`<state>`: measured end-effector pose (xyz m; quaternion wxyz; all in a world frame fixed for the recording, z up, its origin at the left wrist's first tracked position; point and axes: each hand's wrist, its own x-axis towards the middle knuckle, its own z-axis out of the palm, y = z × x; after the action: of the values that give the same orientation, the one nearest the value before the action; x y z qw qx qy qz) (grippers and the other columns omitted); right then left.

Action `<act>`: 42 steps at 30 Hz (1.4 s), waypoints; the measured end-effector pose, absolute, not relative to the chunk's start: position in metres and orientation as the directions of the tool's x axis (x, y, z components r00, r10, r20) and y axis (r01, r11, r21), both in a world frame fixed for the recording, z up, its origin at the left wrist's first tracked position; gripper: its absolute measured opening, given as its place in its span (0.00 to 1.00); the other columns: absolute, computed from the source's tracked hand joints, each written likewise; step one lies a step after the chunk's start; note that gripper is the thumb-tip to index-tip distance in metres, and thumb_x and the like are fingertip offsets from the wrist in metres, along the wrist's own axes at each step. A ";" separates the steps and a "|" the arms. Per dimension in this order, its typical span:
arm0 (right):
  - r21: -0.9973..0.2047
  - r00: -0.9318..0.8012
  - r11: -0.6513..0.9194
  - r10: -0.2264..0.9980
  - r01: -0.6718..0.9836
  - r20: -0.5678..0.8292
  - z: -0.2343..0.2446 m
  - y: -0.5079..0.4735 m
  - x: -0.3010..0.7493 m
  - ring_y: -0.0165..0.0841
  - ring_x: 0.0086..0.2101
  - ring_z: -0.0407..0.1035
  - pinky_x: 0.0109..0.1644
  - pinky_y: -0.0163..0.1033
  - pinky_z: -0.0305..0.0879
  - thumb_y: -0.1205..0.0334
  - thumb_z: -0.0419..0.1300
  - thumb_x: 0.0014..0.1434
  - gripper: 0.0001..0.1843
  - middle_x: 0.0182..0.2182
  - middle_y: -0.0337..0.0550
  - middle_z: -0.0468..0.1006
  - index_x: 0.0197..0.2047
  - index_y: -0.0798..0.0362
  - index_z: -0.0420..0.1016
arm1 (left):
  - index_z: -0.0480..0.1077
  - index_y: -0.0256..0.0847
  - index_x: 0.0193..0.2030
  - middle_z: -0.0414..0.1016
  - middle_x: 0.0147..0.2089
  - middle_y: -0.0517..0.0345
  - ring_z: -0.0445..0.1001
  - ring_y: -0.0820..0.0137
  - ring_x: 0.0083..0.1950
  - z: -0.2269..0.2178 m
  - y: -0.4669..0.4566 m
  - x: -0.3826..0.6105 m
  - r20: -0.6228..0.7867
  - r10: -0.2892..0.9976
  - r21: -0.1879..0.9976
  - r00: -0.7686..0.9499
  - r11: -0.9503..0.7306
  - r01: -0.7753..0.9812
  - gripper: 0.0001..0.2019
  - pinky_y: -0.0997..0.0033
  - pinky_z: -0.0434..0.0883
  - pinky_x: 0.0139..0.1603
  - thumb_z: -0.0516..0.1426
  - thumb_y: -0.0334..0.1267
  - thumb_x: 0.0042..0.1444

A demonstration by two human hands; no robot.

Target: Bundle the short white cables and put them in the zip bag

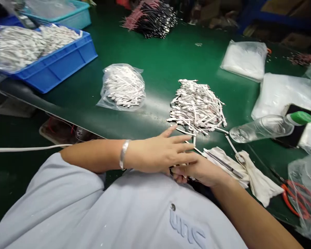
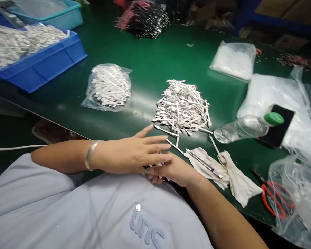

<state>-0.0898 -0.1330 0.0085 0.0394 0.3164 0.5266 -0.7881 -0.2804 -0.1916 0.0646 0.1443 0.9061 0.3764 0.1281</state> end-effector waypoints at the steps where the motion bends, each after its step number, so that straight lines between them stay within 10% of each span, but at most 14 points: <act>1: -0.807 -0.796 -0.403 0.251 0.432 -0.551 0.011 -0.130 -0.094 0.28 0.21 0.68 0.23 0.35 0.65 0.54 0.71 0.46 0.13 0.20 0.40 0.75 0.28 0.54 0.78 | 0.62 0.41 0.61 0.77 0.47 0.49 0.71 0.61 0.54 0.059 -0.194 -0.280 0.033 0.731 0.340 0.682 -0.650 0.680 0.21 0.44 0.47 0.68 0.52 0.31 0.61; 7: -0.813 -0.796 -0.449 0.297 0.372 -0.528 0.008 -0.133 -0.115 0.27 0.30 0.73 0.30 0.30 0.69 0.49 0.68 0.50 0.26 0.36 0.44 0.80 0.49 0.53 0.76 | 0.70 0.36 0.36 0.74 0.34 0.51 0.68 0.66 0.35 0.043 -0.206 -0.319 -0.140 0.864 0.210 0.483 -0.451 0.868 0.08 0.66 0.64 0.38 0.49 0.29 0.60; 14: -0.846 -0.822 -0.299 0.241 0.442 -0.515 0.010 -0.148 -0.093 0.35 0.44 0.74 0.49 0.40 0.70 0.49 0.64 0.56 0.28 0.48 0.48 0.79 0.57 0.53 0.72 | 0.62 0.41 0.27 0.62 0.28 0.57 0.63 0.69 0.32 0.047 -0.192 -0.420 0.158 0.987 -0.097 0.031 -0.015 0.995 0.09 0.69 0.60 0.36 0.48 0.28 0.57; 18: -0.900 -0.860 -0.111 0.265 0.422 -0.436 0.013 -0.151 -0.070 0.36 0.46 0.73 0.50 0.39 0.68 0.49 0.60 0.59 0.22 0.47 0.44 0.80 0.52 0.53 0.76 | 0.64 0.42 0.27 0.50 0.24 0.61 0.67 0.66 0.34 0.019 -0.157 -0.470 0.330 0.944 0.058 0.006 -0.027 0.998 0.05 0.66 0.64 0.40 0.51 0.36 0.52; 26: -0.916 -0.810 -0.144 0.429 0.375 -0.399 0.006 -0.160 -0.031 0.35 0.42 0.74 0.47 0.37 0.67 0.50 0.59 0.59 0.18 0.42 0.44 0.81 0.44 0.55 0.80 | 0.71 0.48 0.40 0.63 0.28 0.55 0.67 0.59 0.40 0.036 -0.144 -0.429 0.283 0.959 0.144 -0.005 -0.037 0.989 0.09 0.59 0.63 0.47 0.53 0.44 0.56; 34: -0.927 -0.790 -0.196 0.486 0.318 -0.374 -0.007 -0.164 -0.014 0.35 0.39 0.73 0.46 0.39 0.68 0.49 0.61 0.58 0.19 0.38 0.45 0.82 0.40 0.57 0.80 | 0.72 0.34 0.39 0.75 0.38 0.48 0.69 0.63 0.38 0.036 -0.128 -0.206 -0.107 0.667 0.094 0.738 -0.732 0.675 0.11 0.65 0.64 0.37 0.48 0.29 0.61; 42: -0.928 -0.719 -0.238 0.586 0.286 -0.372 -0.004 -0.169 0.008 0.34 0.37 0.73 0.43 0.38 0.68 0.49 0.61 0.58 0.18 0.35 0.44 0.81 0.37 0.56 0.80 | 0.72 0.31 0.37 0.73 0.34 0.44 0.71 0.62 0.37 0.018 -0.112 -0.166 -0.141 0.667 0.024 0.732 -0.737 0.676 0.11 0.67 0.63 0.32 0.48 0.24 0.57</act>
<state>0.0083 -0.1689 -0.0043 -0.1073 0.3588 0.6078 -0.7003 -0.1662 -0.1116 0.0178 0.0367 0.9298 0.3610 -0.0615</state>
